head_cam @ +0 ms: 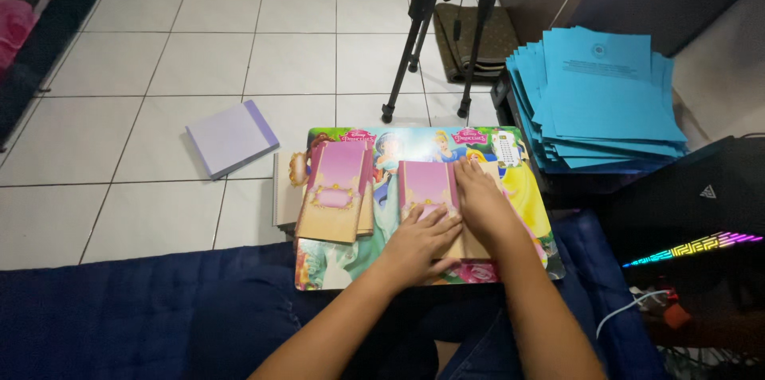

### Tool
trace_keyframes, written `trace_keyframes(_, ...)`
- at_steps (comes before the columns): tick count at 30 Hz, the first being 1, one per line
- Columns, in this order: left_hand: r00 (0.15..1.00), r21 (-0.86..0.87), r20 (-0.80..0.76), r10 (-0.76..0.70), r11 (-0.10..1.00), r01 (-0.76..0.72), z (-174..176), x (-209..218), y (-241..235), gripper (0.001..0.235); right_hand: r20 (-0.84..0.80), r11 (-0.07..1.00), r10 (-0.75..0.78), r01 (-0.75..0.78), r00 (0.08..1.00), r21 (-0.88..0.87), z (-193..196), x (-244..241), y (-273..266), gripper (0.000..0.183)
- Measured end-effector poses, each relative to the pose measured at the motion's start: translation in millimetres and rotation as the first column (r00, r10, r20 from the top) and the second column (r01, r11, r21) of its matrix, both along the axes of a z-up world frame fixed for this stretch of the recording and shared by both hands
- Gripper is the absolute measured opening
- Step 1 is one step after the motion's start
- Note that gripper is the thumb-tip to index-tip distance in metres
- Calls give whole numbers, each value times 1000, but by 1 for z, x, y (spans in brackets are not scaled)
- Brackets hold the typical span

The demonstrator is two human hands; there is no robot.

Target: The person sits on a mat and organizes a stack of pink and beige papers on a colorful tray. They repeatedly pick up the papers, align them, and place them back down, occasionally flipping through the stack to check the contents.

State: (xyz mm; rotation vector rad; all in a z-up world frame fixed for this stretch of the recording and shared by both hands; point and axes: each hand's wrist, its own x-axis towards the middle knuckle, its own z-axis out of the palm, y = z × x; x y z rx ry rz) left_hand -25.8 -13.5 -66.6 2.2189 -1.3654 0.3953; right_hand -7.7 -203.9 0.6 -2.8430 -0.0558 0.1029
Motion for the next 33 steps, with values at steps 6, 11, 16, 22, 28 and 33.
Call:
trace_keyframes(6,1000,-39,-11,26,999,-26,-15,2,-2,74,0,997,1,-1,1000,74,-12,-27,4,56)
trace_keyframes(11,997,-36,-70,-7,999,4,2,-1,5,75,-155,977,-94,121,983,175,-43,-33,-13,50)
trace_keyframes(16,936,-172,-322,-144,981,92,10,20,43,60,-218,952,-226,262,950,156,-1,-22,-8,38)
trace_keyframes(22,665,-82,92,741,671,-737,-12,74,128,64,-177,946,-295,312,939,82,27,-42,24,41)
trace_keyframes(28,396,416,-144,907,418,-807,29,71,136,100,-138,943,-296,312,945,114,26,-40,22,39)
trace_keyframes(33,392,338,15,920,364,-868,31,65,125,87,-147,948,-262,283,954,144,20,-39,18,39)
